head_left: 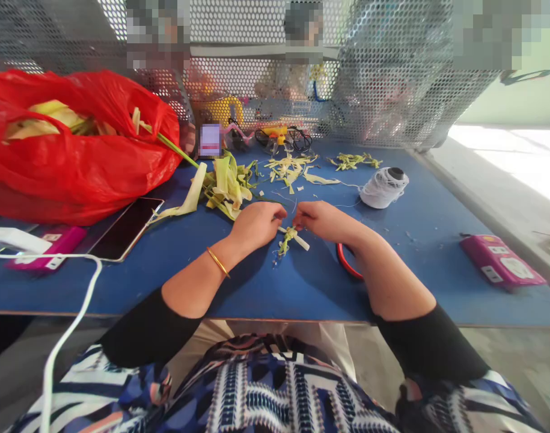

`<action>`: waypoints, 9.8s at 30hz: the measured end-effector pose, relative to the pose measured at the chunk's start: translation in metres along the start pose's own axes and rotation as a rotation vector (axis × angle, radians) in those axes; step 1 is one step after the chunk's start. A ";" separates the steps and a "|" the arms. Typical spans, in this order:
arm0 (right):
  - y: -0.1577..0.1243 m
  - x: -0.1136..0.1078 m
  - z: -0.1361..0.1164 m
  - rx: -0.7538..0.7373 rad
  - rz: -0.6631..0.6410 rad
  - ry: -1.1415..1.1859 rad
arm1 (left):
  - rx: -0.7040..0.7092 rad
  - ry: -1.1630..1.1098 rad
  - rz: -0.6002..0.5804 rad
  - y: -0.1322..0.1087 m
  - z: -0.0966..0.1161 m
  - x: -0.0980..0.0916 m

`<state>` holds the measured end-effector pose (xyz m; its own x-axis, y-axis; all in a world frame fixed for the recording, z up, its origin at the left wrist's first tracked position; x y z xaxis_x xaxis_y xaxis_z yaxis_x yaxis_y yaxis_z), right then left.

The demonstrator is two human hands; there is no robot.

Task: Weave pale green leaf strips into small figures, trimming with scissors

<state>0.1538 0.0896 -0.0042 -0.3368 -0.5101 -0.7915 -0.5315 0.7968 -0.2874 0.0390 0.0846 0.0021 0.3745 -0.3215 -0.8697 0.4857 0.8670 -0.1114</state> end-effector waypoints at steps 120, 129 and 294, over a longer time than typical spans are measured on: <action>0.002 -0.018 0.029 0.047 0.255 0.465 | -0.108 -1.075 0.041 0.017 -0.025 0.034; 0.021 0.011 0.022 -0.071 0.151 0.554 | 0.020 -0.694 0.119 0.019 -0.023 0.018; 0.016 0.010 0.024 0.100 0.323 0.791 | 0.120 -0.960 0.078 0.024 -0.018 0.024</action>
<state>0.1606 0.1048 -0.0292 -0.9222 -0.2994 -0.2446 -0.2578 0.9477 -0.1882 0.0454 0.1045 -0.0302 0.8683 -0.4850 -0.1039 0.4898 0.8714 0.0258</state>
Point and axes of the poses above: each hand's wrist, its own y-axis towards the middle knuckle, its own x-axis out of the palm, z = x × y, the point moved 8 cm from there along y, towards the middle knuckle, and after that the axes turned 13 degrees about -z, right-handed, at the moved point
